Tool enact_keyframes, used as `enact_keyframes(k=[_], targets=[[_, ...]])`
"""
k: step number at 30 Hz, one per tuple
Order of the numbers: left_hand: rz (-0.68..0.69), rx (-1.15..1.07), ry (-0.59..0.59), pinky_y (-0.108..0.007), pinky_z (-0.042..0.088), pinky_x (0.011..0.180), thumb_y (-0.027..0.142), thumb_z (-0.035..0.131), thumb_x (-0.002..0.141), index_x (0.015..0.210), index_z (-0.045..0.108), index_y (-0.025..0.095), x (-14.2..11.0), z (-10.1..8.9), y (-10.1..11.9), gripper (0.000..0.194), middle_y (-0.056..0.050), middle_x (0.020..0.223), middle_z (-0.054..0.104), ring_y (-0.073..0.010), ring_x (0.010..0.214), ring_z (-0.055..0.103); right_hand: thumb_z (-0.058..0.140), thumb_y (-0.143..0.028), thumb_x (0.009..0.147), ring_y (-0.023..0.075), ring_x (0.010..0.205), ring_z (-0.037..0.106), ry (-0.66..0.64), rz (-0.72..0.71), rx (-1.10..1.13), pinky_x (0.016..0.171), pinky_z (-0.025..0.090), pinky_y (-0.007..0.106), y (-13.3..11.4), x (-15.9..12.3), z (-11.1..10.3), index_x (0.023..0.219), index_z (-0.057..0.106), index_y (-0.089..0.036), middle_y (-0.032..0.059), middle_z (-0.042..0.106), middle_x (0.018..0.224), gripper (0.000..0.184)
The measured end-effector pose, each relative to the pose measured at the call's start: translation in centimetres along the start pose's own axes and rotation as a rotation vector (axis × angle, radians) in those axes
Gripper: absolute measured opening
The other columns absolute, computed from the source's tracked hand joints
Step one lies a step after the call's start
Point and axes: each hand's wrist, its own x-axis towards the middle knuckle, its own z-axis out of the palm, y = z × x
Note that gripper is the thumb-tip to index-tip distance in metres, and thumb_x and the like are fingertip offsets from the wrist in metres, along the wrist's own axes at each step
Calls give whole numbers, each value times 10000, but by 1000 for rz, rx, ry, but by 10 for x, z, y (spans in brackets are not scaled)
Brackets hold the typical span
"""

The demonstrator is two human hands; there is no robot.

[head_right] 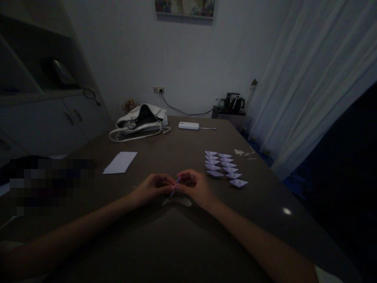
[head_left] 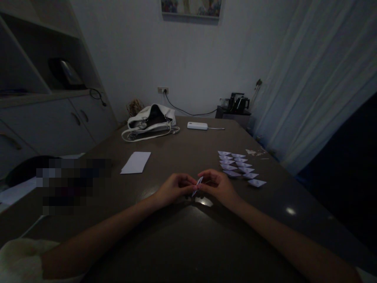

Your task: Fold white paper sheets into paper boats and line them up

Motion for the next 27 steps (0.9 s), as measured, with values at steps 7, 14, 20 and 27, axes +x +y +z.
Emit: enact_keyframes(k=[7, 14, 20, 27], targets=[[-30, -28, 9, -229, 427, 602, 315, 748, 682, 851, 643, 103, 0, 1, 1, 290, -38, 716, 688, -124, 613, 603, 771, -282, 652, 137, 710, 630, -13, 22, 22, 687, 507, 288, 1, 0, -1, 883, 589, -191, 12, 653, 786, 307], [-36, -73, -28, -232, 418, 622, 332, 746, 688, 828, 623, 108, -1, 1, 4, 291, -38, 706, 683, -125, 630, 603, 754, -331, 673, 136, 688, 612, -38, 44, 33, 657, 495, 283, -1, 0, -1, 892, 564, -201, 0, 621, 774, 318], [-38, -191, -83, -240, 423, 655, 349, 762, 668, 771, 583, 123, 0, 2, 0, 306, -30, 708, 673, -127, 645, 603, 736, -309, 705, 132, 725, 614, -94, 46, 92, 693, 485, 278, -3, -1, 0, 945, 539, -204, 6, 629, 821, 327], [-33, -203, -93, -219, 396, 631, 356, 750, 685, 761, 608, 114, 0, 1, -6, 291, -11, 706, 628, -106, 631, 551, 723, -313, 721, 128, 750, 614, -120, 20, 87, 684, 490, 263, -6, -3, 0, 951, 527, -202, 8, 618, 846, 321]])
